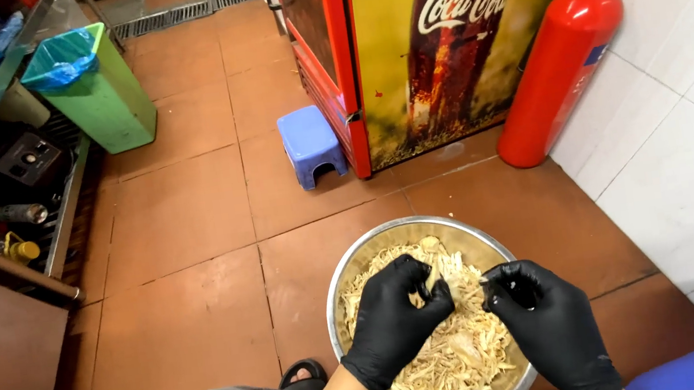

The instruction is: Shredding cooked meat into a metal bowl by hand

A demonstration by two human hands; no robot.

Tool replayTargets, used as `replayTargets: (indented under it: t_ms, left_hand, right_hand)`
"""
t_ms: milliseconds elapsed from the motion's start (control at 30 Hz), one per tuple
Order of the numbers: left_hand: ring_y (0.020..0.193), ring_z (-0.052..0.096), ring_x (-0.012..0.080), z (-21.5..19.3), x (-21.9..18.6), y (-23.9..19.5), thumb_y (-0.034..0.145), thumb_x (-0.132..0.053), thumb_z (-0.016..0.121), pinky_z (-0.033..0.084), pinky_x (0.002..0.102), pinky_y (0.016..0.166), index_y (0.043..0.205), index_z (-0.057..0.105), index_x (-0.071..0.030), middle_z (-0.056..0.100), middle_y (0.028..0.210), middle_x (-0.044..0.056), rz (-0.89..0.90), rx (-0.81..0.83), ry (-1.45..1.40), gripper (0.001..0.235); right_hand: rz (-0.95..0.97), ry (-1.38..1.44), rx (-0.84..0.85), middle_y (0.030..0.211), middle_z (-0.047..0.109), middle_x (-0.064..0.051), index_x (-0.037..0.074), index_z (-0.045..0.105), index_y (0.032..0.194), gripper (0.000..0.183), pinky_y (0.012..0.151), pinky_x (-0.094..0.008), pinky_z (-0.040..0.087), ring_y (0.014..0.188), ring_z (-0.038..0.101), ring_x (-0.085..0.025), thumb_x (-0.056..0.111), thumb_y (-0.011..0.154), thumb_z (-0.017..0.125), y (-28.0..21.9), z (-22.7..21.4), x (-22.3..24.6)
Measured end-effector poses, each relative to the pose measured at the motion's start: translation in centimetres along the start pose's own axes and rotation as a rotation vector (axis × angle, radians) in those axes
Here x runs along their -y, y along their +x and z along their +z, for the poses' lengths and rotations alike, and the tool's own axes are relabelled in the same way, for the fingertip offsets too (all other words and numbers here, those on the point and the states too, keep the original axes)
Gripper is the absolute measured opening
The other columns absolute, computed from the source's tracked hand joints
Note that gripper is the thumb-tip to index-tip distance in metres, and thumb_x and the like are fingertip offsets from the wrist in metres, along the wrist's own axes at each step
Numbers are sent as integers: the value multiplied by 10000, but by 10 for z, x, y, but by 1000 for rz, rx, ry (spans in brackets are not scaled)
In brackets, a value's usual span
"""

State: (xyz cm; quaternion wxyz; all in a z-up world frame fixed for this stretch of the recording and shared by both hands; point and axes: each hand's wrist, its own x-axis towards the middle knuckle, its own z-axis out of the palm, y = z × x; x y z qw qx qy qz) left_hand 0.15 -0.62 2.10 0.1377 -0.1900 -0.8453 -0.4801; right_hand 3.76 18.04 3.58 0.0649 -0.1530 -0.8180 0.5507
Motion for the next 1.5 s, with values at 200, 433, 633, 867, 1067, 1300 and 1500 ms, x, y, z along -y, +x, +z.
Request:
replayTargets:
  t_ms: [200, 433, 633, 867, 1067, 1300, 1500]
  left_hand:
    - [611, 411, 151, 5, 9, -4, 809, -117, 727, 345, 334, 587, 657, 453, -133, 415, 637, -6, -79, -43, -16, 314]
    - [626, 493, 181, 9, 2, -10, 853, -126, 727, 391, 345, 588, 782, 585, -101, 536, 726, 16, -3, 74, -72, 161]
    - [624, 484, 185, 16, -3, -12, 820, -92, 728, 393, 342, 579, 772, 546, -103, 510, 701, 22, 68, 49, -92, 188]
    - [689, 397, 111, 2, 3, 0, 919, -203, 774, 371, 299, 658, 672, 446, -153, 376, 678, -39, -286, -47, -274, 414]
    - [786, 735, 155, 5, 11, -3, 962, -160, 647, 575, 309, 734, 907, 787, -91, 799, 878, 22, -241, 103, -292, 166]
    - [837, 776, 118, 3, -1, -3, 836, -263, 808, 602, 280, 775, 912, 793, -119, 824, 877, 6, -340, 95, -208, 163]
    - [707, 649, 166, 10, 5, -8, 809, -155, 762, 505, 316, 641, 852, 721, -116, 712, 794, 3, -63, 108, -32, 71]
  right_hand:
    - [-57, -17, -123, 933, 845, -18, 106, 838, 982, 165, 856, -266, 569, 886, 764, -111, 117, 824, 789, 1, -4, 4]
    - [51, -25, 69, 896, 899, -29, 88, 897, 931, 184, 771, -247, 614, 834, 800, -93, 140, 758, 858, -6, 8, 7]
    - [23, -168, 43, 831, 844, 43, 145, 837, 859, 143, 799, -242, 565, 818, 760, -81, 152, 736, 764, 4, 12, -14]
    - [18, 26, -122, 742, 772, -53, 51, 800, 851, 110, 788, -289, 521, 762, 699, -137, 90, 846, 697, 13, -9, -6]
    - [-103, -158, -81, 1016, 845, 53, 182, 832, 1040, 295, 894, -252, 580, 947, 778, -83, 116, 778, 713, 10, 7, -21]
    - [-203, -93, 2, 949, 858, 45, 194, 848, 1019, 226, 756, -242, 591, 893, 792, -74, 208, 802, 786, -7, 18, -10]
    - [-364, -384, -75, 770, 798, 97, 245, 799, 779, 109, 702, -313, 529, 772, 713, -137, 234, 671, 797, -6, 16, -11]
